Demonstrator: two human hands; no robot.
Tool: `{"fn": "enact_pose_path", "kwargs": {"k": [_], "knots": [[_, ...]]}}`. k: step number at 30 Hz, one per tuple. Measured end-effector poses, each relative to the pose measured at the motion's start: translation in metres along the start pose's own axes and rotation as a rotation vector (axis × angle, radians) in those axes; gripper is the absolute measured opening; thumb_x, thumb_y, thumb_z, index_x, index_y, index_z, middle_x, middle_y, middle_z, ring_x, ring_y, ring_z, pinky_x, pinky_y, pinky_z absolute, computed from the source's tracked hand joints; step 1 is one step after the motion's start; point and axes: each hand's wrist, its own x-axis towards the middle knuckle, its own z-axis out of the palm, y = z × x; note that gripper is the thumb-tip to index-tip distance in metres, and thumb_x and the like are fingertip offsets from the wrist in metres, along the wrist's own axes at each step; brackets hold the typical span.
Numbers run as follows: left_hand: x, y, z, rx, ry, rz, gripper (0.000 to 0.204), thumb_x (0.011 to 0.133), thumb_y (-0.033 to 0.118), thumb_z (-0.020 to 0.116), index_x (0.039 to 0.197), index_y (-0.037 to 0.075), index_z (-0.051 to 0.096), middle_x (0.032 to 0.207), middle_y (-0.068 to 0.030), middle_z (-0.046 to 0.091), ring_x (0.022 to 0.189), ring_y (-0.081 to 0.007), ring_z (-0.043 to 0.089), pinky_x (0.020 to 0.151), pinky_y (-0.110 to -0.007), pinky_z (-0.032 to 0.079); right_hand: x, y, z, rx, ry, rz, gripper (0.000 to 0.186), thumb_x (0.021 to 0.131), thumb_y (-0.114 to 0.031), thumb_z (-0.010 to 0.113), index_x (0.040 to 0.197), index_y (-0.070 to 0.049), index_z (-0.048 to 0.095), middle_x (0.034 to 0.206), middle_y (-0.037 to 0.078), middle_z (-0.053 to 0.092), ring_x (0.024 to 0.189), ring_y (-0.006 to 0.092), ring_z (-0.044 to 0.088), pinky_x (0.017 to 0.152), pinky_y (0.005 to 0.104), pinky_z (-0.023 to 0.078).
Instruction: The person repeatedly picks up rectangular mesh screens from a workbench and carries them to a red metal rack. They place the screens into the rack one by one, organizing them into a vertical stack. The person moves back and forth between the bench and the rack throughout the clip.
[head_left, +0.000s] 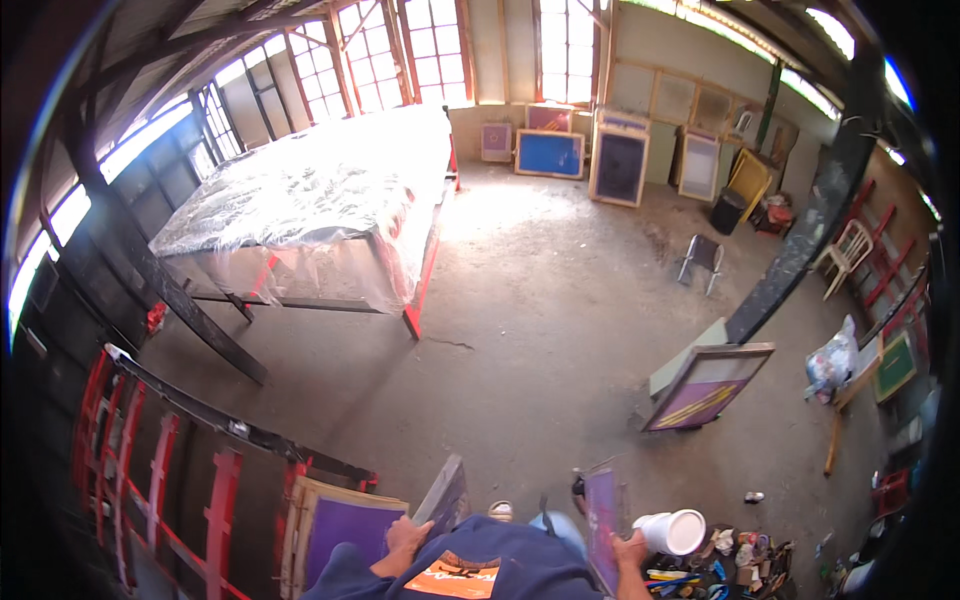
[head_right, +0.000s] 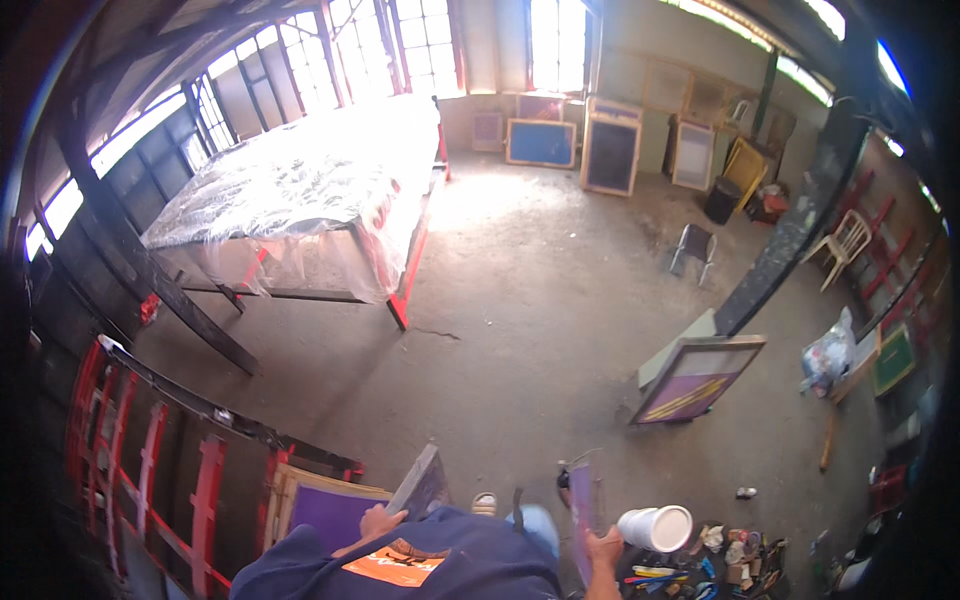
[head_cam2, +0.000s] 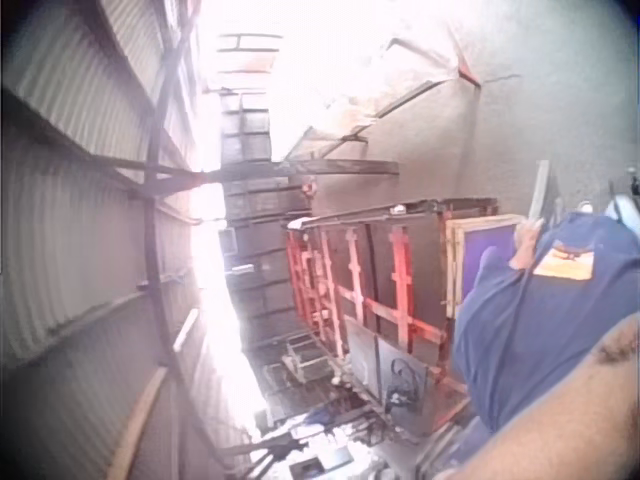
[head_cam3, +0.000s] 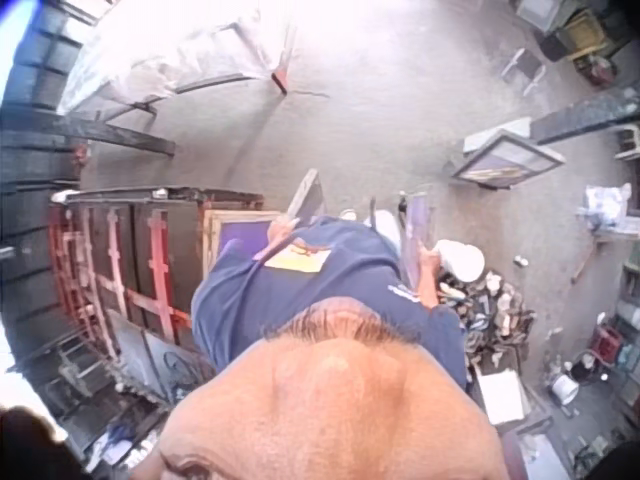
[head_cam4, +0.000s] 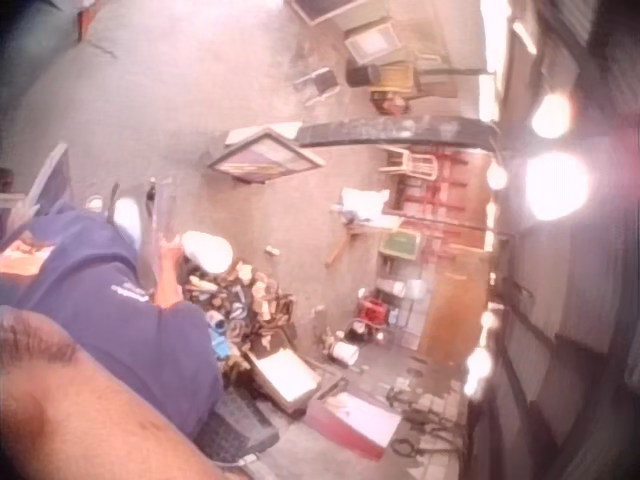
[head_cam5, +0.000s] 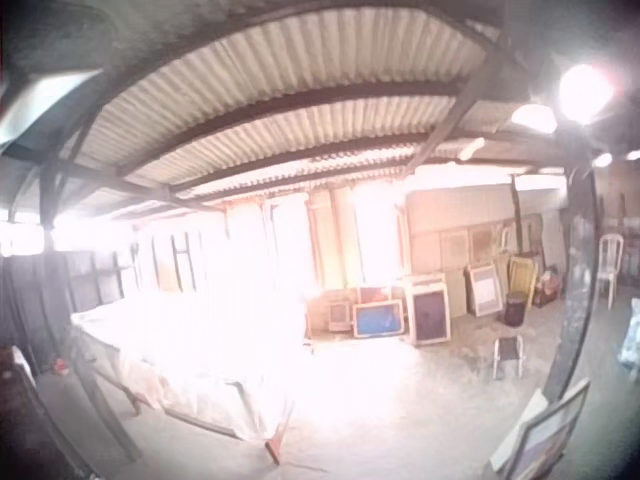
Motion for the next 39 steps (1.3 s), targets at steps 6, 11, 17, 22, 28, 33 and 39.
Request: {"fn": "enact_pose_path", "kwargs": {"k": [6,11,17,22,28,33,39], "knots": [[0.109,0.127,-0.024,-0.046,0.106,-0.088,0.075,0.067,0.069,0.066,0.097,0.0,0.065,0.097,-0.0237,0.066,0.096,-0.039,0.064,0.081,-0.048,0.05,0.122,-0.101,-0.004,0.062,0.106,0.041,0.06,0.059,-0.04,0.081,0.092,0.005,0.06,0.089,0.028,0.064,0.089,0.0449,0.06,0.078,0.0483,0.048],[0.177,0.234,-0.025,-0.037,0.138,-0.163,0.074,0.066,0.07,0.067,0.098,0.003,0.062,0.095,-0.0224,0.067,0.096,-0.0383,0.064,0.08,-0.048,0.05,0.261,-0.17,0.003,0.157,-0.011,0.085,0.056,0.06,-0.04,0.08,0.088,0.004,0.061,0.088,0.027,0.064,0.088,0.0444,0.06,0.08,0.0487,0.047],[0.27,0.42,-0.09,-0.11,0.163,-0.107,0.069,0.073,0.065,0.063,0.099,0.001,0.059,0.097,-0.0236,0.066,0.099,-0.0397,0.062,0.084,-0.048,0.048,0.443,-0.239,0.024,0.202,0.048,0.062,0.056,0.059,-0.04,0.081,0.086,0.005,0.061,0.088,0.026,0.064,0.084,0.0448,0.061,0.077,0.0497,0.047],[0.362,0.591,-0.137,-0.106,0.174,-0.053,0.072,0.075,0.066,0.06,0.105,0.0,0.059,0.101,-0.0261,0.064,0.102,-0.0407,0.061,0.087,-0.047,0.047,0.563,-0.307,-0.006,0.274,0.071,0.138,0.054,0.061,-0.039,0.081,0.085,0.004,0.06,0.085,0.027,0.064,0.084,0.045,0.061,0.074,0.0494,0.047],[0.466,0.782,-0.183,-0.023,0.214,0.07,0.075,0.075,0.069,0.058,0.103,-0.001,0.06,0.098,-0.0271,0.065,0.098,-0.0403,0.063,0.085,-0.048,0.049,0.698,-0.335,0.0,0.295,0.106,0.28,0.054,0.063,-0.039,0.081,0.091,0.003,0.061,0.086,0.023,0.065,0.085,0.0422,0.062,0.077,0.0474,0.047],[0.537,1.012,-0.209,0.086,0.059,0.359,0.073,0.076,0.065,0.059,0.106,-0.001,0.06,0.098,-0.0259,0.065,0.097,-0.0401,0.063,0.083,-0.048,0.05,0.771,-0.354,-0.024,0.292,0.284,0.491,0.058,0.067,-0.034,0.08,0.105,0.005,0.061,0.094,0.023,0.065,0.089,0.04,0.062,0.081,0.0457,0.047],[0.564,1.237,-0.192,0.069,0.081,0.567,0.068,0.072,0.063,0.066,0.096,-0.002,0.063,0.093,-0.0245,0.066,0.088,-0.0383,0.065,0.074,-0.045,0.05,0.862,-0.361,-0.063,0.552,0.501,0.596,0.052,0.068,-0.03,0.082,0.102,0.005,0.064,0.097,0.02,0.067,0.09,0.0354,0.064,0.081,0.0432,0.048]]}}
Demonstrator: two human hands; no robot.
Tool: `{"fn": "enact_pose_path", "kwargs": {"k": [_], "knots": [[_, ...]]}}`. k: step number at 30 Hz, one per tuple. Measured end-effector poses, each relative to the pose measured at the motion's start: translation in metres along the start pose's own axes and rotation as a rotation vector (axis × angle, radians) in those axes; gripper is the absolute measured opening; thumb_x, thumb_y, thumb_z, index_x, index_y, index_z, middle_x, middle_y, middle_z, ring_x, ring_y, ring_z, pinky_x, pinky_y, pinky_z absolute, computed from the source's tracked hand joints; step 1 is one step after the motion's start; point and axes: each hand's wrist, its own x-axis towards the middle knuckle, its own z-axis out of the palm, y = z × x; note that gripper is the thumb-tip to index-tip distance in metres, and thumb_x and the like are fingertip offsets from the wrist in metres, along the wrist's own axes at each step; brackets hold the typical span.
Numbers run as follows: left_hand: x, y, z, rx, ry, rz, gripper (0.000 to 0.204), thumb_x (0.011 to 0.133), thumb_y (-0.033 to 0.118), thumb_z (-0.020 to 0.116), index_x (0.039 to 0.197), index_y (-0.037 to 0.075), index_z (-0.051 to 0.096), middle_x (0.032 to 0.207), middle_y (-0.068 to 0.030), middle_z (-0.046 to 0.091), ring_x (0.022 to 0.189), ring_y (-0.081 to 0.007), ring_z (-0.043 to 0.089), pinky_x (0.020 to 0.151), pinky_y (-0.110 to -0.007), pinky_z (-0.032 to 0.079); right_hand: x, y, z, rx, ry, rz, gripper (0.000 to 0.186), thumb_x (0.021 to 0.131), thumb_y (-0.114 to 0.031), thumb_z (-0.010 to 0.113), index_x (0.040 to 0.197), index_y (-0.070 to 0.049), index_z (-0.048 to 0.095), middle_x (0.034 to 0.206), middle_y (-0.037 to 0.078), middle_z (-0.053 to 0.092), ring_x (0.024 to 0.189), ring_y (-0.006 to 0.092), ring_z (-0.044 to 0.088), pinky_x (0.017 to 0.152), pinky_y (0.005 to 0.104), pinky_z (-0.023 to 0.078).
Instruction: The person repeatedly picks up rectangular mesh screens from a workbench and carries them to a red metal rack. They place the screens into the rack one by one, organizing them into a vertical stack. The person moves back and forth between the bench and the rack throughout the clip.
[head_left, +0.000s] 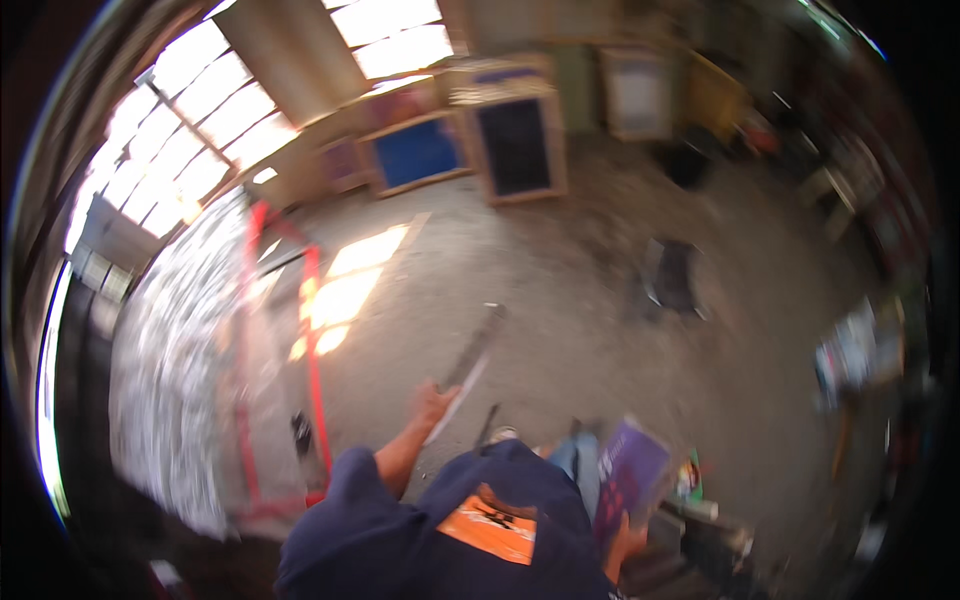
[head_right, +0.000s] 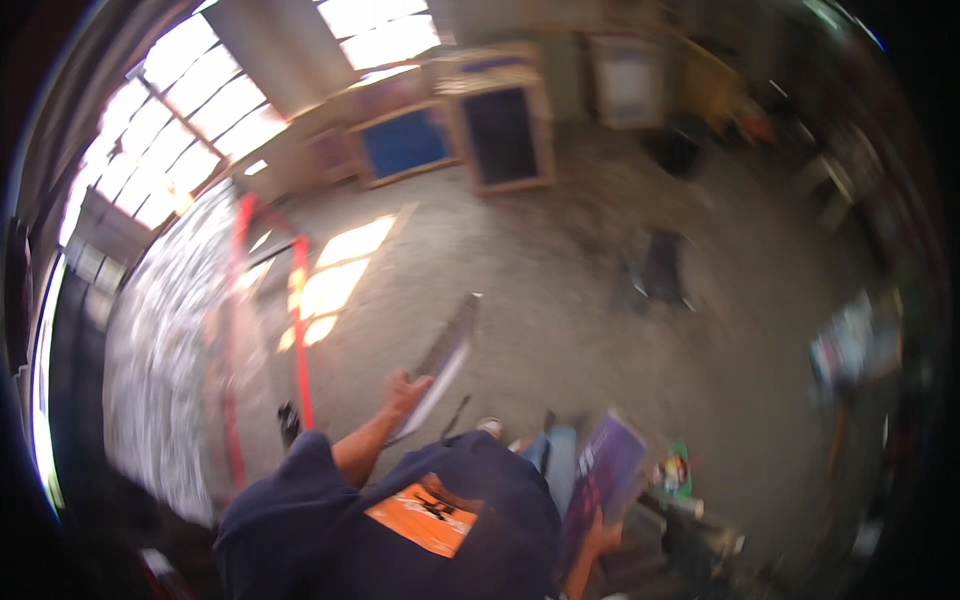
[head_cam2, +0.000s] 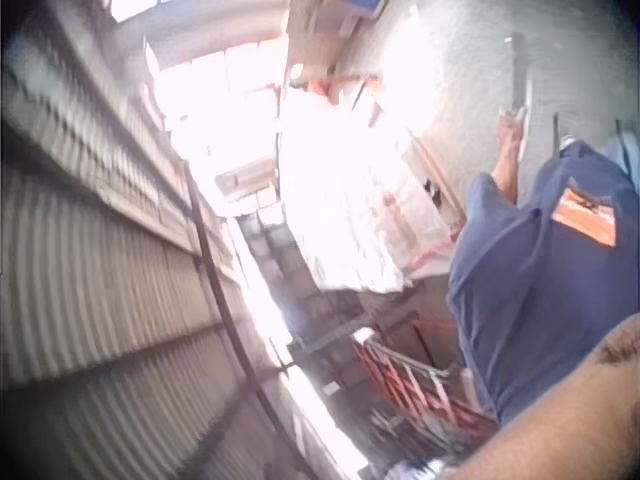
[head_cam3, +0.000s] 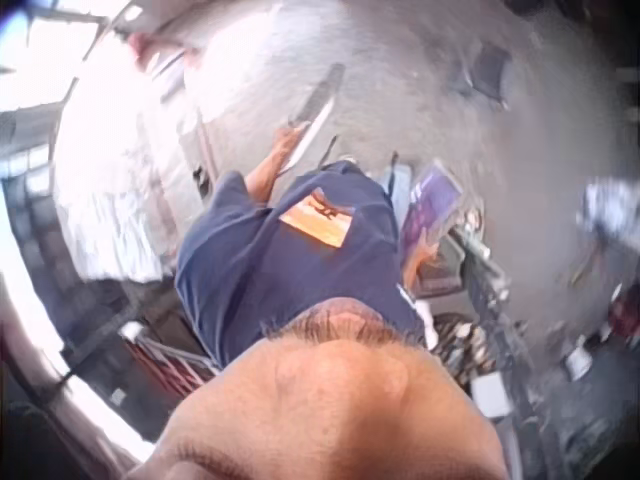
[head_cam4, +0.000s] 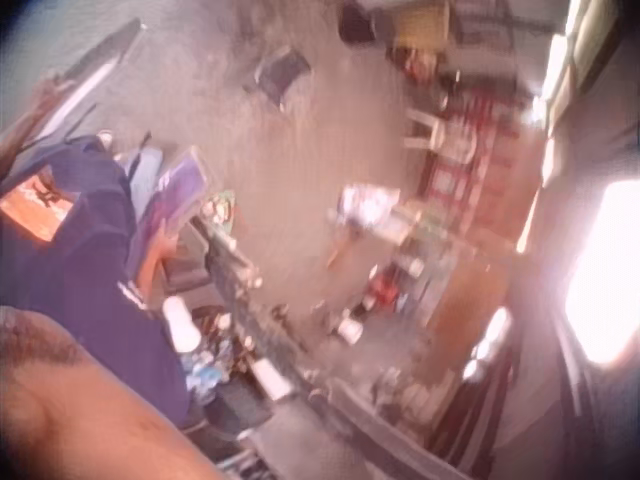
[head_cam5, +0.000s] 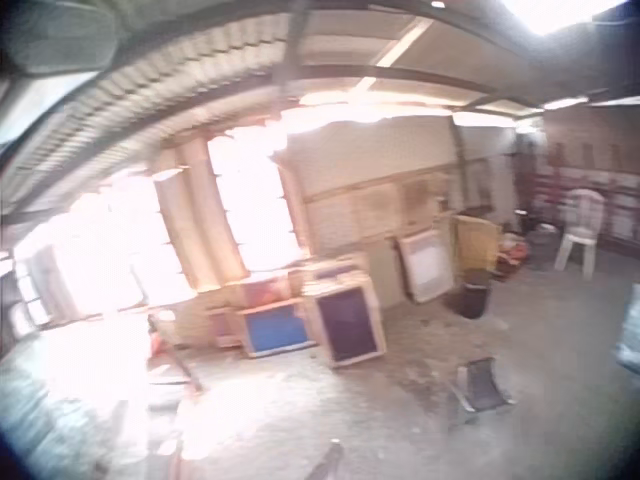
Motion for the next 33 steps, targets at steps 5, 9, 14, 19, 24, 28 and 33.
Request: {"fn": "enact_pose_path", "kwargs": {"k": [5,9,14,19,24,28,33], "knots": [[0.082,0.174,0.003,0.079,0.18,0.232,0.067,0.069,0.059,0.073,0.097,-0.001,0.066,0.091,-0.0235,0.067,0.087,-0.039,0.064,0.074,-0.046,0.049,0.098,-0.049,0.02,-0.007,0.074,0.17,0.051,0.067,-0.038,0.082,0.093,0.002,0.065,0.085,0.019,0.067,0.08,0.036,0.065,0.073,0.0429,0.049],[0.106,0.322,0.028,0.065,0.437,0.443,0.066,0.069,0.06,0.073,0.093,-0.001,0.065,0.088,-0.0213,0.066,0.083,-0.0391,0.062,0.075,-0.048,0.046,0.189,-0.055,0.03,-0.031,0.142,0.251,0.048,0.066,-0.04,0.082,0.088,-0.001,0.064,0.081,0.02,0.066,0.077,0.0384,0.064,0.07,0.045,0.048],[0.116,0.522,0.031,-0.137,0.35,0.528,0.059,0.072,0.055,0.073,0.084,-0.002,0.064,0.08,-0.0185,0.065,0.078,-0.0363,0.061,0.075,-0.047,0.044,0.313,-0.09,0.019,-0.121,0.171,0.406,0.053,0.066,-0.043,0.08,0.091,0.001,0.064,0.086,0.023,0.066,0.082,0.0427,0.062,0.074,0.0477,0.048],[0.117,0.705,0.073,-0.188,0.315,0.718,0.052,0.075,0.048,0.073,0.08,-0.002,0.062,0.077,-0.0178,0.065,0.076,-0.0359,0.06,0.074,-0.045,0.043,0.43,-0.106,-0.002,-0.124,0.26,0.488,0.052,0.066,-0.042,0.08,0.092,0.0,0.066,0.083,0.022,0.067,0.08,0.0392,0.065,0.073,0.0455,0.049],[0.111,0.881,0.156,-0.221,0.265,0.866,0.055,0.075,0.048,0.073,0.078,-0.005,0.06,0.075,-0.0226,0.063,0.072,-0.0385,0.058,0.071,-0.046,0.043,0.538,-0.071,-0.015,-0.11,0.384,0.517,0.055,0.064,-0.041,0.08,0.096,0.001,0.065,0.087,0.022,0.067,0.082,0.0384,0.065,0.075,0.0454,0.05],[0.116,1.04,0.234,-0.125,0.092,0.855,0.055,0.073,0.046,0.075,0.083,-0.006,0.063,0.08,-0.0256,0.064,0.077,-0.0395,0.06,0.073,-0.047,0.045,0.645,-0.103,-0.029,-0.278,0.516,0.66,0.052,0.063,-0.037,0.081,0.095,0.001,0.065,0.084,0.022,0.067,0.082,0.0388,0.064,0.075,0.0462,0.05],[0.082,1.231,0.311,-0.089,-0.105,0.905,0.057,0.074,0.051,0.072,0.084,-0.004,0.065,0.079,-0.0254,0.065,0.077,-0.0422,0.063,0.073,-0.049,0.047,0.765,-0.117,-0.075,-0.196,0.501,0.759,0.047,0.066,-0.035,0.079,0.091,0.001,0.065,0.085,0.023,0.067,0.083,0.042,0.064,0.076,0.048,0.049]]}}
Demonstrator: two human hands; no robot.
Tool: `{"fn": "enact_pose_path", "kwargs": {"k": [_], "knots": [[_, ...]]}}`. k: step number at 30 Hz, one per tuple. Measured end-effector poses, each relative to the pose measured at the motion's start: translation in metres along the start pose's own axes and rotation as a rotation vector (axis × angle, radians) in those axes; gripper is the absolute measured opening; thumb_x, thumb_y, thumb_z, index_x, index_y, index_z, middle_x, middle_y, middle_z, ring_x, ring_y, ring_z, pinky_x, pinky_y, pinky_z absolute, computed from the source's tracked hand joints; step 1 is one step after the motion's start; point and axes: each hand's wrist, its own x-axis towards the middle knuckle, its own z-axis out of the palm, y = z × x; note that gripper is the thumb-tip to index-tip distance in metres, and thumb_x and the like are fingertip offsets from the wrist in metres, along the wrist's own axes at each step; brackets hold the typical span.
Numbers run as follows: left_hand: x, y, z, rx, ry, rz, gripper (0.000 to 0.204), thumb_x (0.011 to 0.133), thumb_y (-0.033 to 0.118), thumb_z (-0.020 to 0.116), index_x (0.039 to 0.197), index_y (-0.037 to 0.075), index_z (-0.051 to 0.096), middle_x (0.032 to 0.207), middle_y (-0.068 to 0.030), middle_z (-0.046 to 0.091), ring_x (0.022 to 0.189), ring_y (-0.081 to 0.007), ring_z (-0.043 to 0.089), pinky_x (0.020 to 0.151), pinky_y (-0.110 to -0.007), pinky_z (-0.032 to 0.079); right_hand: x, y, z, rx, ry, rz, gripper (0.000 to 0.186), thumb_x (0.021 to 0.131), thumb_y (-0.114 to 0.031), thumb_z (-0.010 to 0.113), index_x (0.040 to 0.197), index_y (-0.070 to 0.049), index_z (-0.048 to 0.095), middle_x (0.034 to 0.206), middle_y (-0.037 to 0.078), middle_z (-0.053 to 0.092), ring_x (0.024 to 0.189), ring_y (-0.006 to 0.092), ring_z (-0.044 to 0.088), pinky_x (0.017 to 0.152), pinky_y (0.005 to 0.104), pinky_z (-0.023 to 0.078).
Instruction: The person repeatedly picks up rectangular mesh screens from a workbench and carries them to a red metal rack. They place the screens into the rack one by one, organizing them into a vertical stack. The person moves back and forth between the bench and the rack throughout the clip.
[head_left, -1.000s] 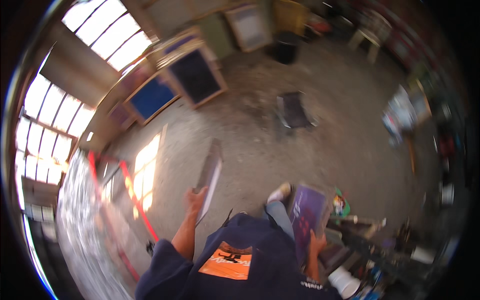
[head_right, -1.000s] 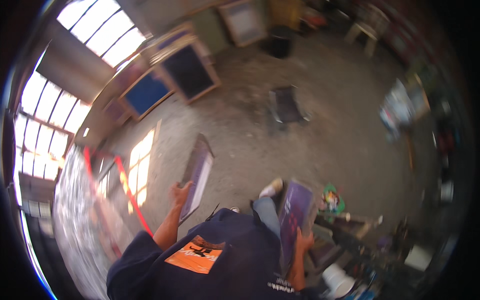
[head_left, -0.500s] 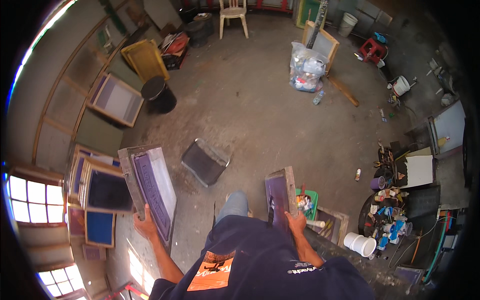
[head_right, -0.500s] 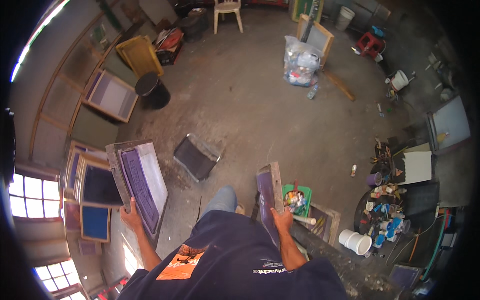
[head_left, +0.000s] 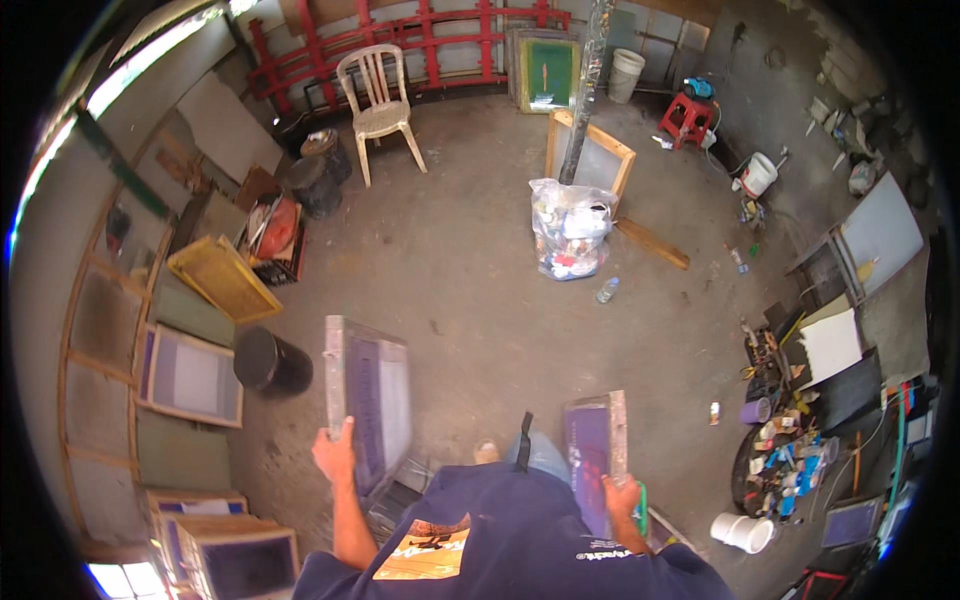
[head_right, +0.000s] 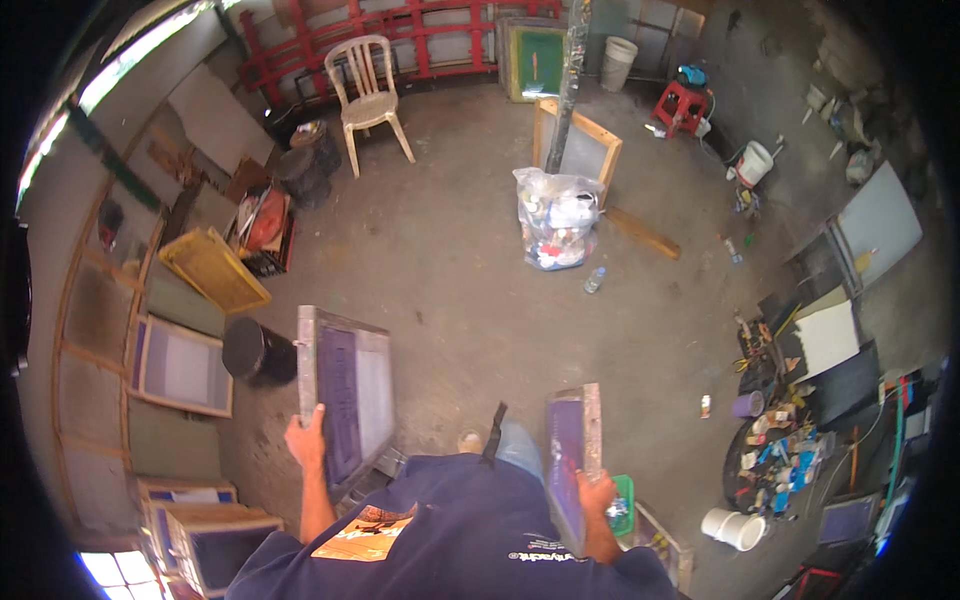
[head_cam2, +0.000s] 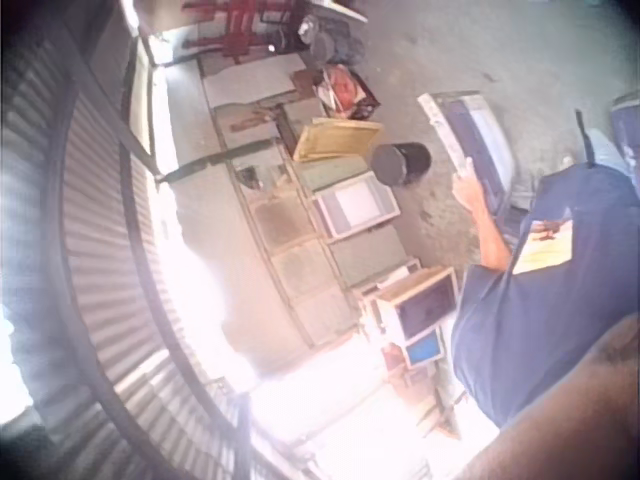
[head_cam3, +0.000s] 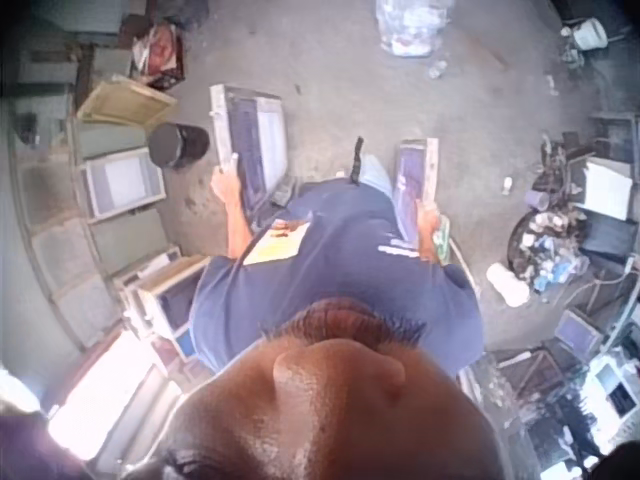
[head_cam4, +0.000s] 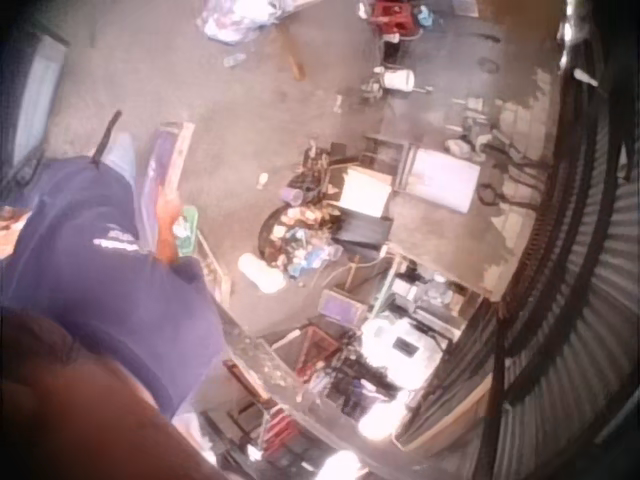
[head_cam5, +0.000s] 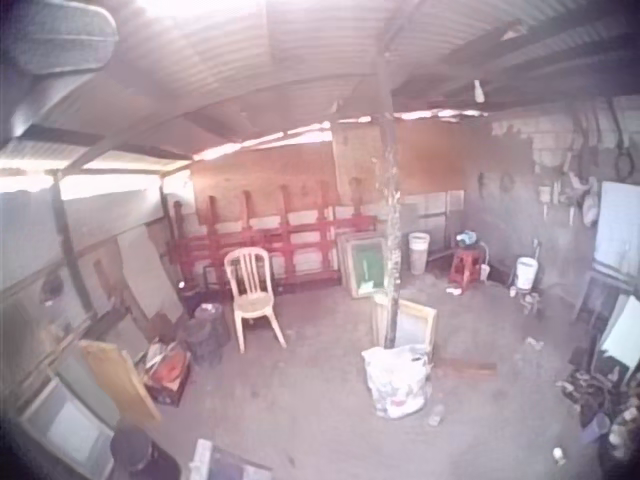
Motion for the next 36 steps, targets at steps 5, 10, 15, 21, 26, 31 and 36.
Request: {"fn": "enact_pose_path", "kwargs": {"k": [5,10,15,21,26,31,36], "knots": [[0.131,0.06,0.098,0.1,-0.064,0.106,0.066,0.071,0.055,0.071,0.088,-0.008,0.065,0.082,-0.0287,0.065,0.084,-0.0442,0.064,0.076,-0.05,0.048,0.089,-0.124,0.026,0.069,-0.003,0.052,0.04,0.066,-0.029,0.079,0.088,0.001,0.065,0.083,0.024,0.067,0.079,0.0402,0.065,0.073,0.0476,0.05],[0.219,0.133,0.185,0.195,-0.153,0.089,0.072,0.069,0.06,0.07,0.09,-0.009,0.066,0.083,-0.0303,0.064,0.084,-0.0447,0.064,0.077,-0.051,0.048,0.216,-0.232,0.074,0.132,-0.049,0.03,0.036,0.067,-0.029,0.077,0.083,0.001,0.066,0.074,0.02,0.067,0.072,0.0373,0.067,0.068,0.0457,0.052],[0.322,0.203,0.267,0.215,-0.144,0.09,0.075,0.064,0.062,0.073,0.086,-0.009,0.067,0.08,-0.0291,0.065,0.082,-0.0442,0.064,0.074,-0.05,0.049,0.365,-0.429,0.072,0.114,-0.17,-0.032,0.042,0.065,-0.035,0.078,0.083,0.001,0.066,0.075,0.019,0.068,0.074,0.0347,0.068,0.068,0.0437,0.053],[0.445,0.31,0.319,0.159,-0.321,0.076,0.064,0.064,0.055,0.076,0.084,-0.006,0.068,0.077,-0.0248,0.067,0.077,-0.0402,0.066,0.072,-0.047,0.051,0.514,-0.575,0.118,-0.002,-0.152,-0.197,0.051,0.065,-0.042,0.077,0.089,0.001,0.066,0.08,0.021,0.068,0.077,0.0369,0.067,0.071,0.0419,0.053],[0.591,0.411,0.399,0.284,-0.414,0.115,0.065,0.063,0.059,0.074,0.084,-0.002,0.069,0.079,-0.0245,0.067,0.081,-0.0393,0.066,0.072,-0.046,0.051,0.604,-0.701,0.173,0.068,-0.158,-0.159,0.054,0.065,-0.043,0.075,0.093,0.001,0.065,0.084,0.021,0.068,0.082,0.0376,0.066,0.076,0.0421,0.052],[0.732,0.551,0.493,0.238,-0.553,0.325,0.063,0.067,0.063,0.07,0.076,0.0,0.066,0.075,-0.0222,0.066,0.076,-0.0394,0.065,0.068,-0.046,0.051,0.712,-0.771,0.225,-0.02,0.129,-0.267,0.052,0.066,-0.038,0.076,0.098,0.001,0.063,0.087,0.02,0.067,0.086,0.0345,0.066,0.079,0.0421,0.051],[0.83,0.706,0.563,0.261,-0.607,0.491,0.064,0.067,0.063,0.071,0.085,0.002,0.067,0.082,-0.0194,0.068,0.081,-0.0364,0.066,0.071,-0.044,0.051,0.773,-0.906,0.215,0.205,0.006,-0.007,0.041,0.064,-0.035,0.076,0.079,0.001,0.062,0.068,0.018,0.064,0.064,0.0337,0.065,0.063,0.0417,0.05]]}}
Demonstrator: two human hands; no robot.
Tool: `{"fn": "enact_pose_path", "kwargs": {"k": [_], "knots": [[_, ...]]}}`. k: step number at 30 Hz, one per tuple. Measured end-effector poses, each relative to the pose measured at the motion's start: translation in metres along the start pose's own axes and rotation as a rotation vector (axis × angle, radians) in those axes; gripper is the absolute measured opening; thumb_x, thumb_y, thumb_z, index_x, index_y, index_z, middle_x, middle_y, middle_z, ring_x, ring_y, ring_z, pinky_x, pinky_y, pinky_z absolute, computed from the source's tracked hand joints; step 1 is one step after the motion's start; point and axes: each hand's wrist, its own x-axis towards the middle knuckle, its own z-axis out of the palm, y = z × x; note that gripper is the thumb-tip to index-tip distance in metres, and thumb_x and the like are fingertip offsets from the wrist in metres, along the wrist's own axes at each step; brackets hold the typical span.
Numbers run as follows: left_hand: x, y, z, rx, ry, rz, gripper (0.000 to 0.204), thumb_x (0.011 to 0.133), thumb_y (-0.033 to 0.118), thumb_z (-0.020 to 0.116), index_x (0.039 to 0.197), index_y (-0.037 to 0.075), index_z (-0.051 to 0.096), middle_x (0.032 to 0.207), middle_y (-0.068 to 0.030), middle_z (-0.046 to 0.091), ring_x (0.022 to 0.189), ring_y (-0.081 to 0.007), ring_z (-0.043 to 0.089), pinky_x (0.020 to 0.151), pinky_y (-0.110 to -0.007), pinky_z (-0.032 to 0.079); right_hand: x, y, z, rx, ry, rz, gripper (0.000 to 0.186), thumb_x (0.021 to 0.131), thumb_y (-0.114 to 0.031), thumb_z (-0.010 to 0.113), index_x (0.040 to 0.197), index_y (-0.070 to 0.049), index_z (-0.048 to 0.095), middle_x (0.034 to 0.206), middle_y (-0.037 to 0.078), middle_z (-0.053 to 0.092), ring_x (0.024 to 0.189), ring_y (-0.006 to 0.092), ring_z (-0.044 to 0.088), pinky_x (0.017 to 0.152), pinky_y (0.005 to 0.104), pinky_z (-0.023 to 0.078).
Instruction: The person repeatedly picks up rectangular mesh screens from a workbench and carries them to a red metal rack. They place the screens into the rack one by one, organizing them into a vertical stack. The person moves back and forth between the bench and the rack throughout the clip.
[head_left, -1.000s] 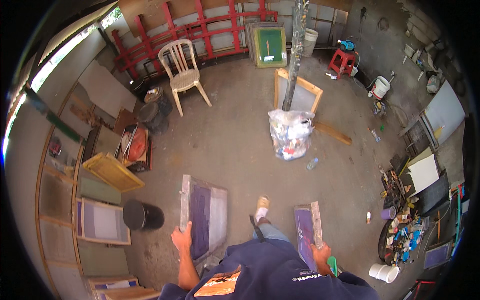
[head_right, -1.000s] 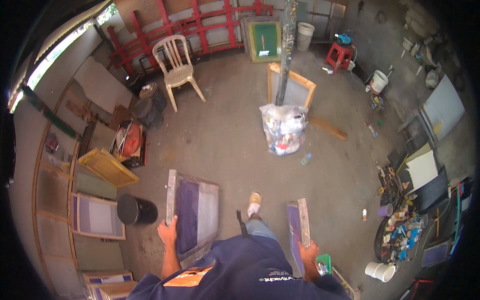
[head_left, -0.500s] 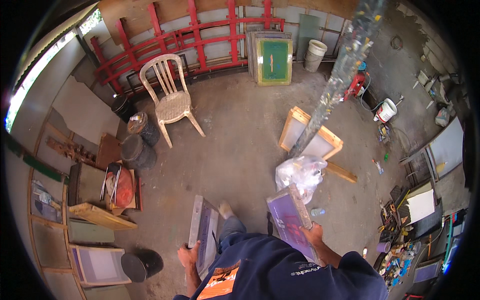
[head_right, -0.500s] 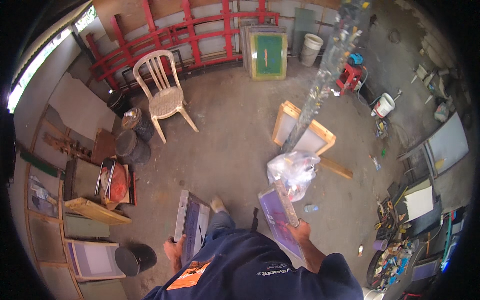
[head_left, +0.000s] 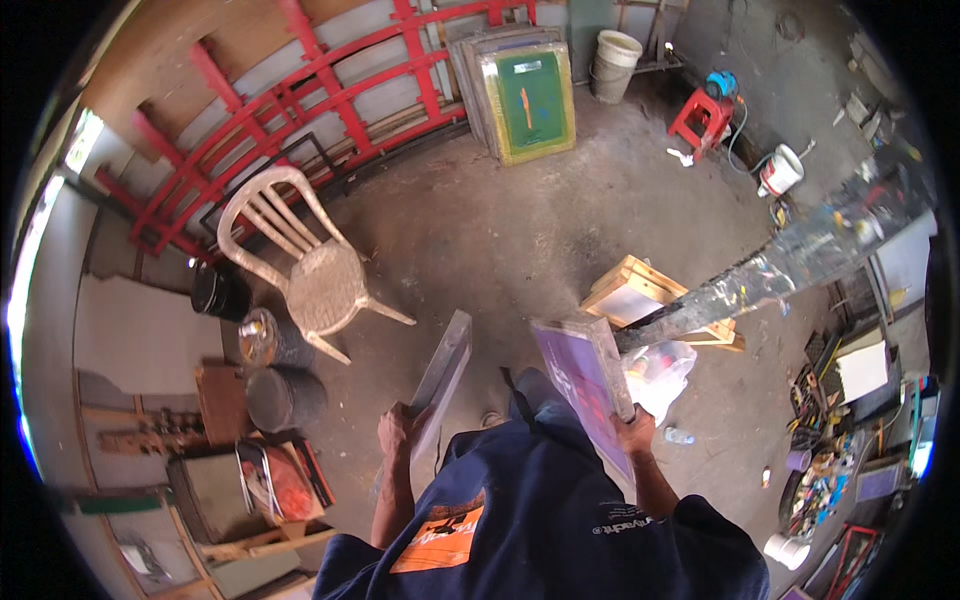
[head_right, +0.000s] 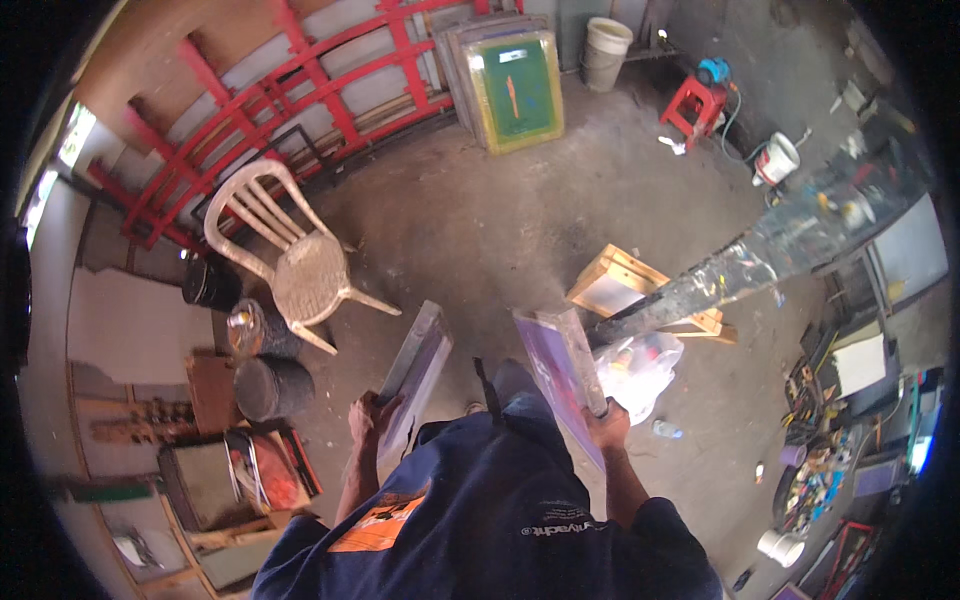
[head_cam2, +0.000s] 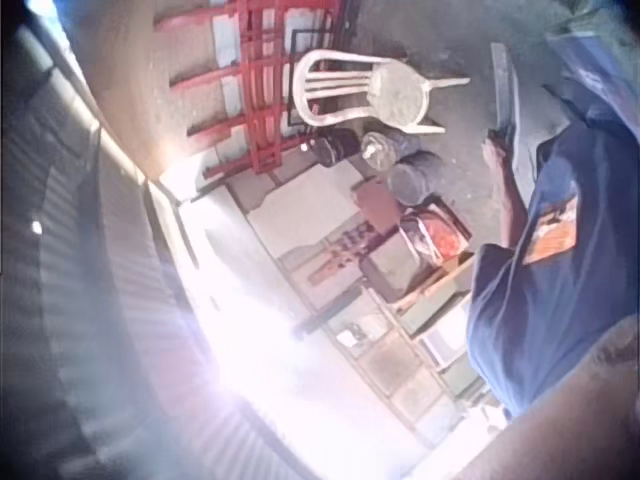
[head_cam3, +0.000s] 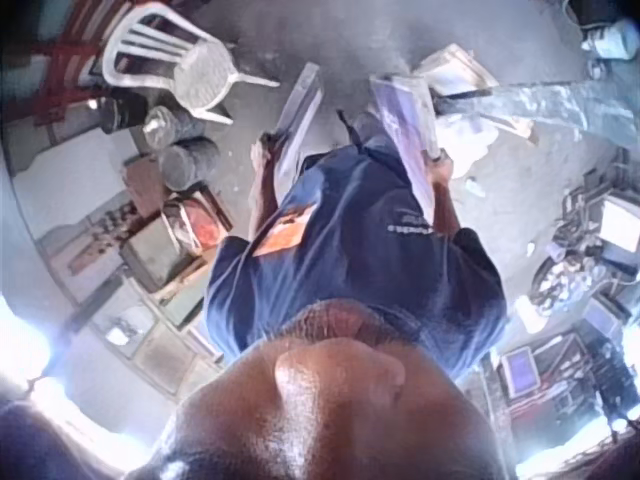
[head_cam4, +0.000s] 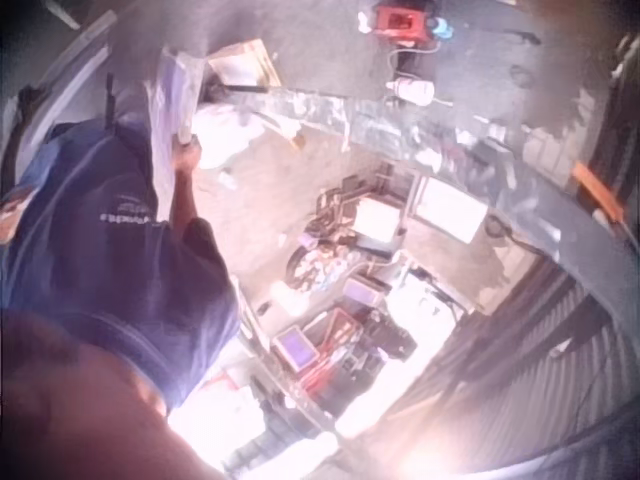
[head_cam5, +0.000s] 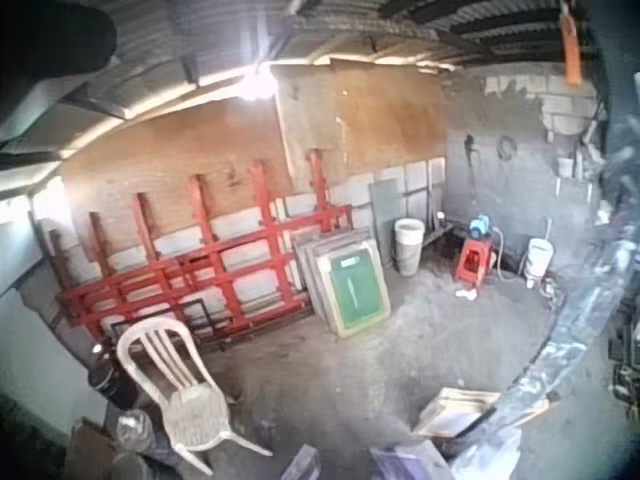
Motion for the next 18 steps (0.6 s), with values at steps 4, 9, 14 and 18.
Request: {"fn": "enact_pose_path", "kwargs": {"k": [4,9,14,18], "knots": [[0.132,0.093,-0.021,0.041,-0.132,0.035,0.064,0.064,0.063,0.072,0.087,0.004,0.068,0.084,-0.0172,0.068,0.082,-0.0346,0.066,0.073,-0.043,0.051,0.075,-0.032,0.031,0.008,0.071,0.038,0.04,0.064,-0.034,0.077,0.076,0.001,0.062,0.062,0.015,0.062,0.057,0.03,0.063,0.057,0.0399,0.049],[0.299,0.205,-0.02,0.08,-0.111,0.183,0.063,0.063,0.063,0.073,0.089,0.006,0.067,0.086,-0.0166,0.068,0.083,-0.0334,0.066,0.073,-0.044,0.05,0.203,-0.08,0.064,0.029,0.037,0.146,0.044,0.064,-0.039,0.077,0.082,-0.001,0.064,0.068,0.017,0.065,0.063,0.0308,0.065,0.061,0.04,0.05],[0.441,0.323,-0.028,0.128,-0.149,0.248,0.063,0.062,0.062,0.074,0.088,0.005,0.066,0.087,-0.0171,0.068,0.084,-0.0333,0.066,0.074,-0.044,0.05,0.315,-0.137,0.08,-0.055,0.02,0.209,0.056,0.063,-0.047,0.077,0.097,-0.004,0.066,0.081,0.019,0.068,0.078,0.0373,0.067,0.07,0.0445,0.053],[0.542,0.42,-0.019,0.057,-0.183,0.298,0.061,0.065,0.06,0.073,0.089,0.005,0.067,0.089,-0.0177,0.068,0.087,-0.0331,0.065,0.075,-0.043,0.05,0.39,-0.165,0.085,-0.099,-0.015,0.422,0.053,0.062,-0.048,0.079,0.084,-0.003,0.063,0.076,0.016,0.068,0.073,0.032,0.068,0.068,0.0437,0.052]]}}
